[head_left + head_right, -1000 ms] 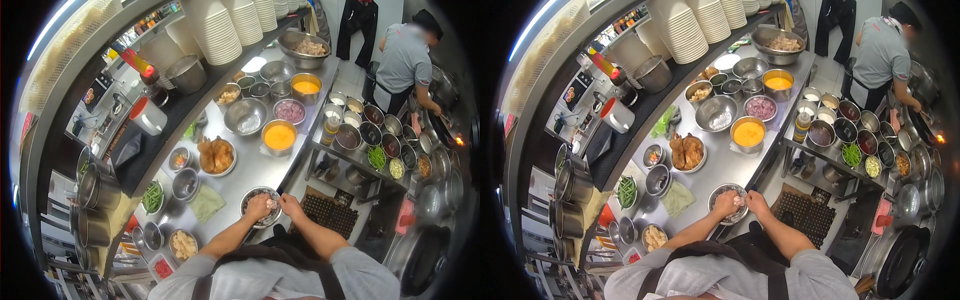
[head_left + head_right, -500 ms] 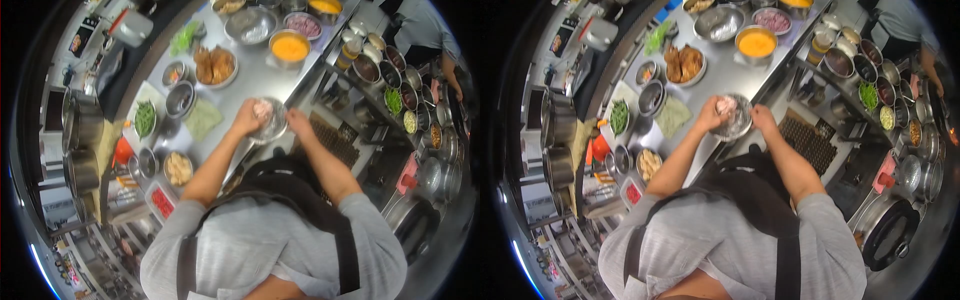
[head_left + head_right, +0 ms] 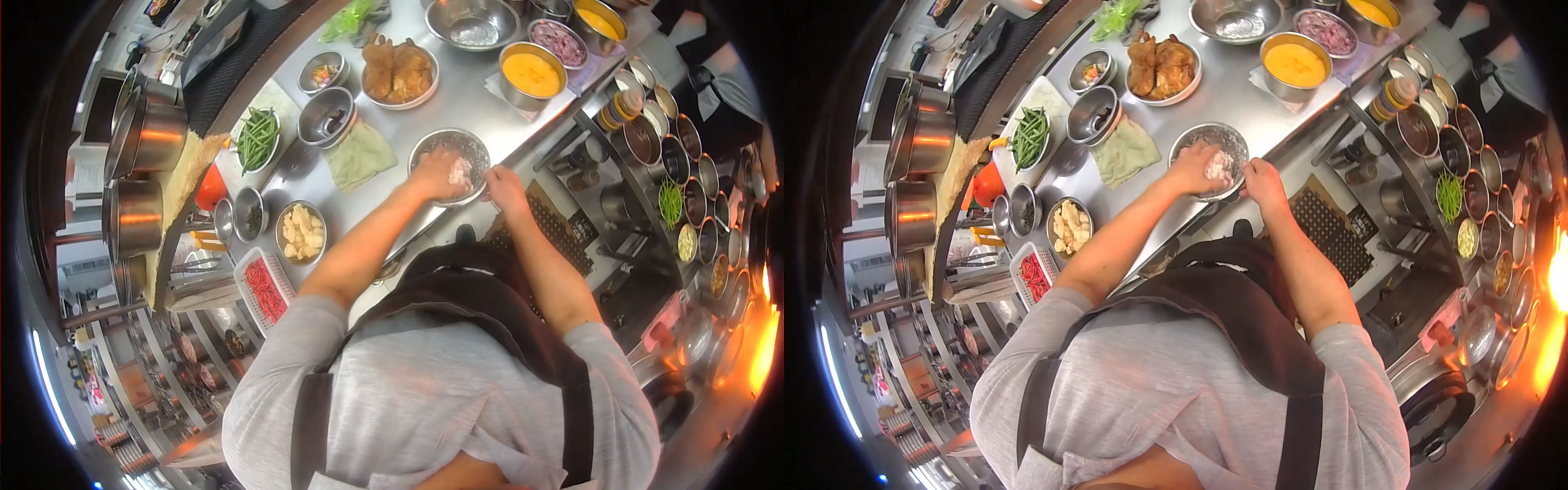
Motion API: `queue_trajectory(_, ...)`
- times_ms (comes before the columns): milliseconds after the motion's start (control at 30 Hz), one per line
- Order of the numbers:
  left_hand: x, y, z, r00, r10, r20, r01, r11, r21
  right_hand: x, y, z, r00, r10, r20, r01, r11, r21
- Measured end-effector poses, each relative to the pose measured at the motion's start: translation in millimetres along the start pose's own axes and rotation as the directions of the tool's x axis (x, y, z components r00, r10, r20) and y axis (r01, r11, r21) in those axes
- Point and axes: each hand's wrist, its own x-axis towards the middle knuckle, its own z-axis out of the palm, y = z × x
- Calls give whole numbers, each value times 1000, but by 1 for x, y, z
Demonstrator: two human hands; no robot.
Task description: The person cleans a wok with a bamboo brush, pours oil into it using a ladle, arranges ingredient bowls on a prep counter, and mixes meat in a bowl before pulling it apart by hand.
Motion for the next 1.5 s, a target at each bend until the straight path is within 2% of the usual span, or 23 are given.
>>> queue_trajectory(67,3,15,-3,965,-91,245,75,994,75,-1,2,3,1000,-20,-6,19,999,-28)
queue_trajectory(100,3,17,1,985,-67,162,59,997,54,-2,5,3,1000,-16,0,16,998,-58)
queue_trajectory(200,10,15,11,994,-76,84,74,997,35,-13,-3,-1,1000,13,-7,-14,994,-107)
queue_trajectory(267,16,13,15,995,-62,75,61,998,17,-15,-1,-3,996,93,-11,-93,991,-94)
queue_trajectory(367,24,7,8,980,-129,149,139,988,-60,-13,-1,-4,997,76,20,-74,991,-115)
queue_trajectory(433,23,2,6,969,-221,114,245,926,-287,-10,2,-7,997,73,40,-67,989,-129)
queue_trajectory(467,21,3,1,966,-227,121,253,923,-289,-5,4,-8,997,67,46,-62,993,-102)
queue_trajectory(533,15,9,-17,989,-131,-70,96,924,-371,1,10,-9,995,72,69,-71,997,-20)
queue_trajectory(567,10,10,-23,990,-121,-74,84,921,-379,4,9,-10,994,80,69,-78,997,-18)
queue_trajectory(600,3,7,-24,991,-118,-70,83,923,-375,6,8,-10,994,84,68,-83,996,-16)
queue_trajectory(700,-17,6,-35,982,165,-93,-184,951,-248,10,2,-8,998,53,46,-53,999,-4)
queue_trajectory(733,-20,6,-38,982,167,-90,-185,952,-244,12,1,-9,998,52,46,-52,999,1)
queue_trajectory(800,-23,9,-50,996,24,81,-9,982,-191,9,-9,-11,998,47,37,-43,993,-108)
queue_trajectory(833,-21,12,-56,993,-78,84,90,983,-158,9,-10,-10,998,48,39,-43,993,-107)
queue_trajectory(867,-16,14,-60,993,-79,83,91,984,-156,9,-13,-9,999,9,40,-3,989,-149)
queue_trajectory(967,1,12,-45,954,281,-105,-284,959,-15,7,-24,-4,998,-6,61,19,976,-216)
queue_trajectory(1000,-1,9,-32,954,278,-109,-281,960,-14,9,-29,-3,997,8,71,9,971,-240)
queue_trajectory(1067,-7,7,-13,952,263,158,-273,961,50,18,-17,0,996,-62,62,78,950,-301)
queue_trajectory(1100,-7,9,-7,966,222,135,-234,969,79,22,-10,0,990,-129,54,140,923,-357)
queue_trajectory(1233,3,6,13,982,124,140,-137,987,82,22,7,4,995,-85,42,94,937,-335)
queue_trajectory(1300,15,4,14,988,129,79,-135,987,81,21,-5,1,987,-162,8,155,926,-345)
queue_trajectory(1433,23,-1,23,985,163,53,-167,983,71,23,-1,3,988,-153,12,149,943,-298)
queue_trajectory(1500,25,-3,25,980,197,33,-199,977,77,23,4,6,965,-262,-34,247,941,-229)
